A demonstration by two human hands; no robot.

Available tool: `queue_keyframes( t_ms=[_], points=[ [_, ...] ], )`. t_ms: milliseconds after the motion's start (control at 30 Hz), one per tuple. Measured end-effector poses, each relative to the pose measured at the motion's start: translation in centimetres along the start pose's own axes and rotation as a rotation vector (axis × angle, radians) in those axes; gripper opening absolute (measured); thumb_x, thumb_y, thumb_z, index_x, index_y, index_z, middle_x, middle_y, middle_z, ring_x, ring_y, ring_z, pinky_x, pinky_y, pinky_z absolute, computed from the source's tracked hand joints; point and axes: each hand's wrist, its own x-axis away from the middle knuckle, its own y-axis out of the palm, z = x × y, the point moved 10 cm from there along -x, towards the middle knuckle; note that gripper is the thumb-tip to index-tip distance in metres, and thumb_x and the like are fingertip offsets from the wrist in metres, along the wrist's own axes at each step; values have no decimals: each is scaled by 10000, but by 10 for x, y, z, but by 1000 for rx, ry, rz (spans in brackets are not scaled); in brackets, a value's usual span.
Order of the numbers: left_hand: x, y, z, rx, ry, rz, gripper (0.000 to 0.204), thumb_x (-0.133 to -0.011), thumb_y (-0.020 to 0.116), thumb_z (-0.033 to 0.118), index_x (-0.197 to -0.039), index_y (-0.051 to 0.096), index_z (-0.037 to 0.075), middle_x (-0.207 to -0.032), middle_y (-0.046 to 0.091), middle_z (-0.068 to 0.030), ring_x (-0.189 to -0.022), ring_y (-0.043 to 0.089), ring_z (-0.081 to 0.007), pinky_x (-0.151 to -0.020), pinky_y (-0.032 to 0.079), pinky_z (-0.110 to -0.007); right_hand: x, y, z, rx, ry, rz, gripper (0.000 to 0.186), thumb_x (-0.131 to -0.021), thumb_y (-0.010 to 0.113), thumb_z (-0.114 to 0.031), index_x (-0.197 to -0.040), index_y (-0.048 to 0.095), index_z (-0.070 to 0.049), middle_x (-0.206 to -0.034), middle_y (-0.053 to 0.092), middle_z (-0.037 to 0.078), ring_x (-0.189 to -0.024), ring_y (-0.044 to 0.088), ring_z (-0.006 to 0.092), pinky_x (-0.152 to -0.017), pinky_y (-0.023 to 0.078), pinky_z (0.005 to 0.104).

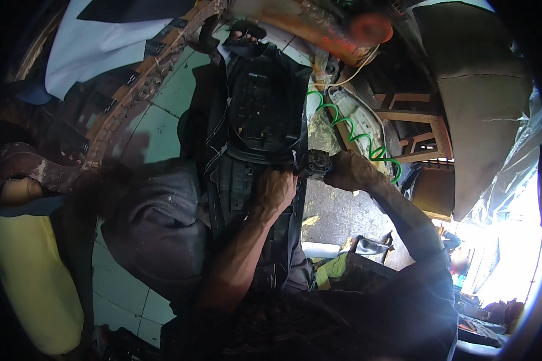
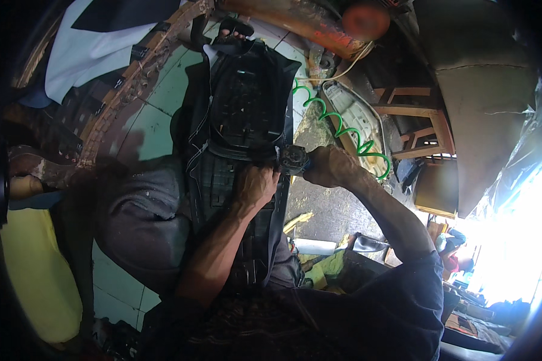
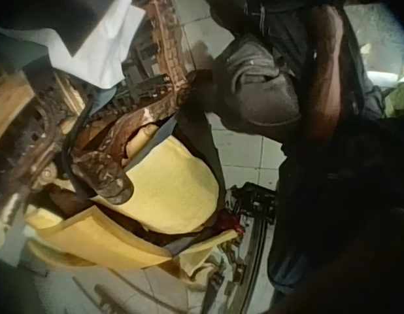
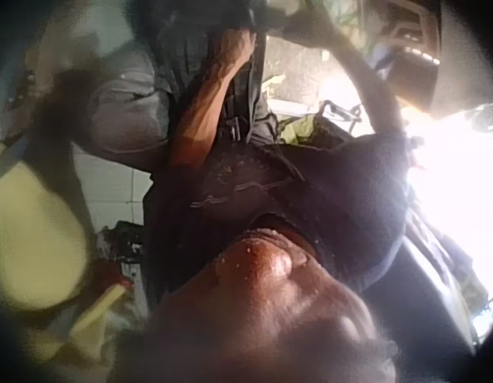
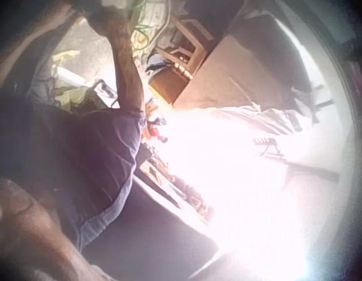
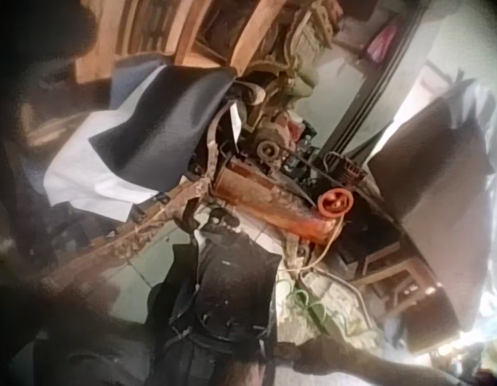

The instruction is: The person staples black upholstery fabric onto a seat cushion using a pneumatic staple gun. They repeatedly flip the cushion, pull the fabric taut, and drive staples along the edges and underside to secure the cover.

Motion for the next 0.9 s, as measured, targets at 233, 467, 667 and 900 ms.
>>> queue_keyframes(
  t_ms=[233,467,667,900],
  points=[
    [-4,11,11,-10,82,-8,248,-959,705,282,-850,722,61,-678,682,-192,-639,702,-394,-599,556,-499,-1,-2,-14,115,-92,-60,382,-879,652,-337,-1099,778,-51,-1040,762,252,-1027,749,404,-937,589,486],
    [5,9,0,-35,55,74,271,-988,663,322,-901,691,67,-671,674,-192,-634,697,-391,-594,554,-499,-2,-24,8,-49,-58,39,468,-865,679,-419,-1088,770,-17,-992,766,253,-931,763,391,-847,595,489],
    [9,40,-24,76,100,162,279,-1004,643,328,-915,668,65,-680,671,-186,-637,688,-395,-635,550,-505,-20,-4,-11,101,-10,-99,690,-925,600,-696,-1128,767,-59,-1090,755,250,-1070,739,396,-925,587,503],
    [2,20,-5,6,-7,-17,260,-982,692,298,-856,657,74,-709,674,-160,-663,677,-386,-679,536,-476,4,-22,20,-100,17,77,500,-831,698,-412,-1133,755,-18,-1053,762,256,-992,759,354,-888,586,450]
  ],
)
